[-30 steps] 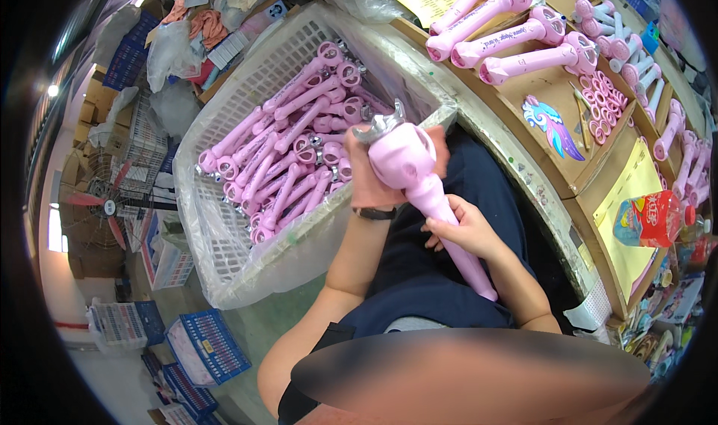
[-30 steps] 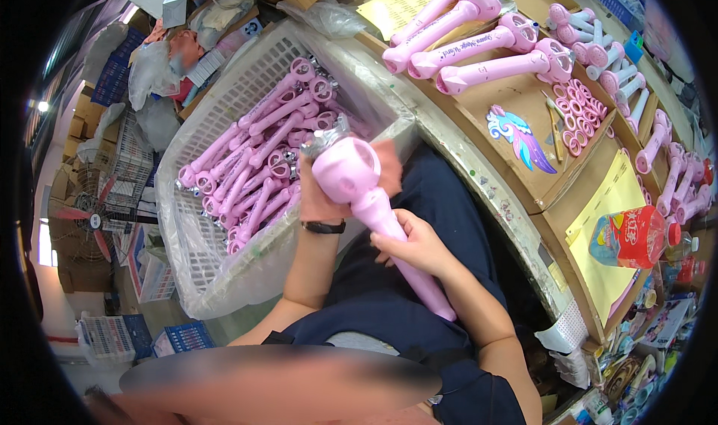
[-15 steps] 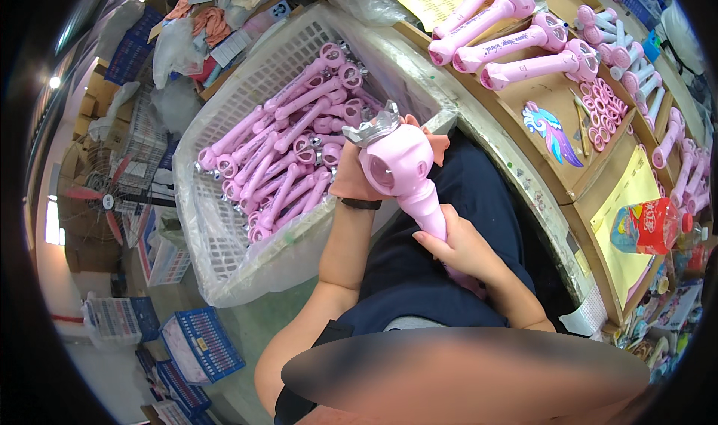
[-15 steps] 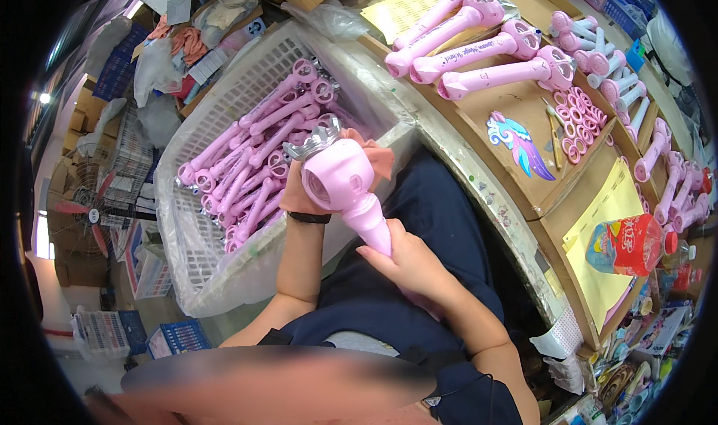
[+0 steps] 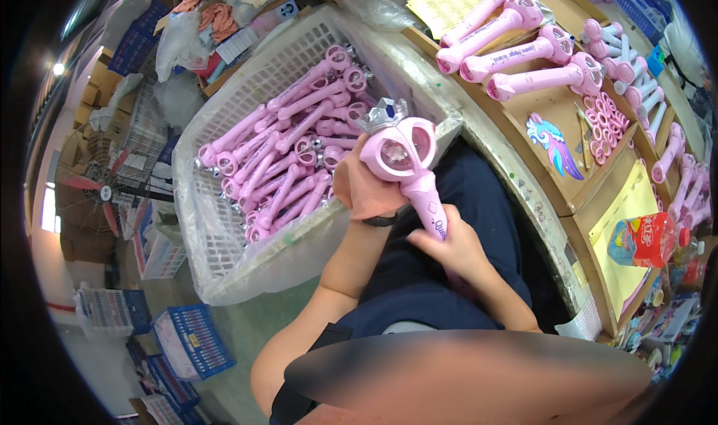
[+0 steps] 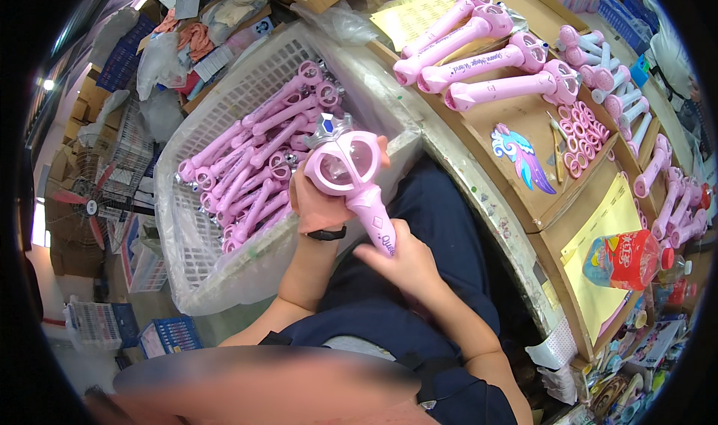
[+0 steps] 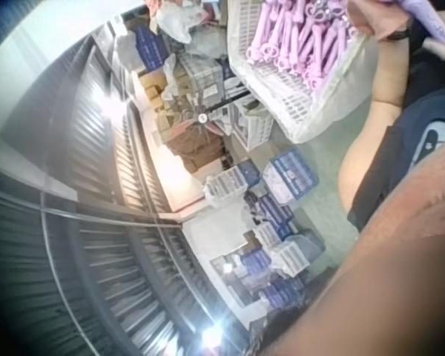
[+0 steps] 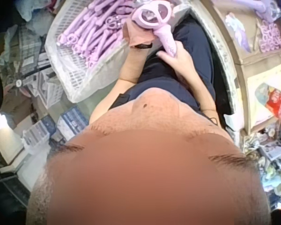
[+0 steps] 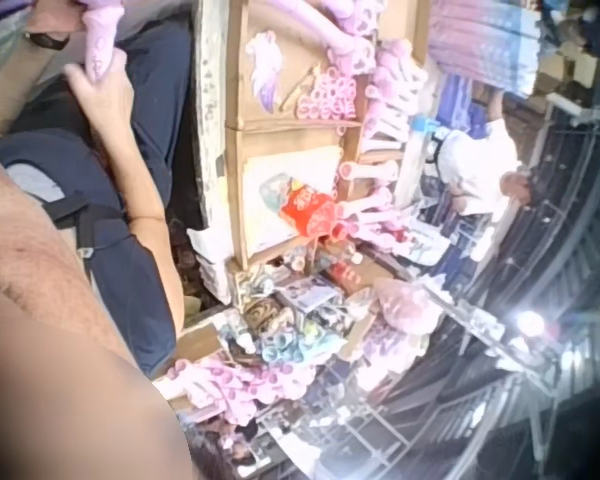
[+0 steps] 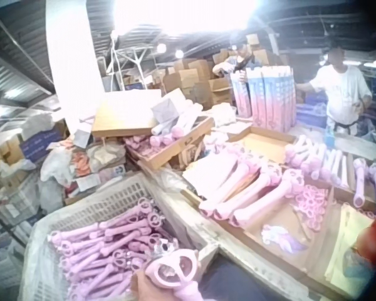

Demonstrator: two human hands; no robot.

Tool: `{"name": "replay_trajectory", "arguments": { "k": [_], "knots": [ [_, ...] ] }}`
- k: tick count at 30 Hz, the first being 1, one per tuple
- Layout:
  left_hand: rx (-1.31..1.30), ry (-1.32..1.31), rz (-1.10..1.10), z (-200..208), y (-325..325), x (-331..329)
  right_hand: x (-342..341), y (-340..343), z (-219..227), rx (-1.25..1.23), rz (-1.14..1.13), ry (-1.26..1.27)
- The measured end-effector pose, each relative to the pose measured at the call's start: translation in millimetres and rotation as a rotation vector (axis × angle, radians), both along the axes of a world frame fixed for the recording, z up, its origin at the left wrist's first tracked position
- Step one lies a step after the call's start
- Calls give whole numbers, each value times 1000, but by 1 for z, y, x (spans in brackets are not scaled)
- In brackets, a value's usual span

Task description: The person assembles pink toy wands by inserting a small metal pin into the wand head, attaching a decorative wing piece, and testing the light function. They repeat this process for multiple wands, placing finished units on the table.

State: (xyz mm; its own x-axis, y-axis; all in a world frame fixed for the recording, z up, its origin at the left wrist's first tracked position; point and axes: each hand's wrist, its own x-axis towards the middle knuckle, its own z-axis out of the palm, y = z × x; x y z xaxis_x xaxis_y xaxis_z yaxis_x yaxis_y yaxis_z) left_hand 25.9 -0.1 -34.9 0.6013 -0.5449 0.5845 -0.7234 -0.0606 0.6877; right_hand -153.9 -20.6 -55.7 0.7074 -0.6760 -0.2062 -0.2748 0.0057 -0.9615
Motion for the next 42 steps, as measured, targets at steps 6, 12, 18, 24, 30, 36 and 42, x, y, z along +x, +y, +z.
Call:
{"name": "replay_trajectory", "arguments": {
  "k": [6, 12, 18, 24, 30, 36, 42],
  "knots": [
    [-165, 101, -344, -1, -15, 21, 0, -11, -4, 301, 213, -81],
    [-217, 1510, -847, 23, -26, 19, -2, -25, -24, 1248, 638, -742],
    [-183, 310, -501, 40, -7, 2, 6, -19, -9, 434, 93, -297],
    [-367, 1040, -829, -1, -8, -7, 15, -28, 10, 486, -31, -422],
    [-74, 1697, -896, -28, -5, -19, 15, -32, 16, 522, -35, -522],
    [40, 552, -848, 5, 12, -30, 17, -23, 4, 619, 50, -490],
    [-267, 1219, -1004, 29, -10, -15, 14, -10, -10, 40, 156, -66]
  ]
}}
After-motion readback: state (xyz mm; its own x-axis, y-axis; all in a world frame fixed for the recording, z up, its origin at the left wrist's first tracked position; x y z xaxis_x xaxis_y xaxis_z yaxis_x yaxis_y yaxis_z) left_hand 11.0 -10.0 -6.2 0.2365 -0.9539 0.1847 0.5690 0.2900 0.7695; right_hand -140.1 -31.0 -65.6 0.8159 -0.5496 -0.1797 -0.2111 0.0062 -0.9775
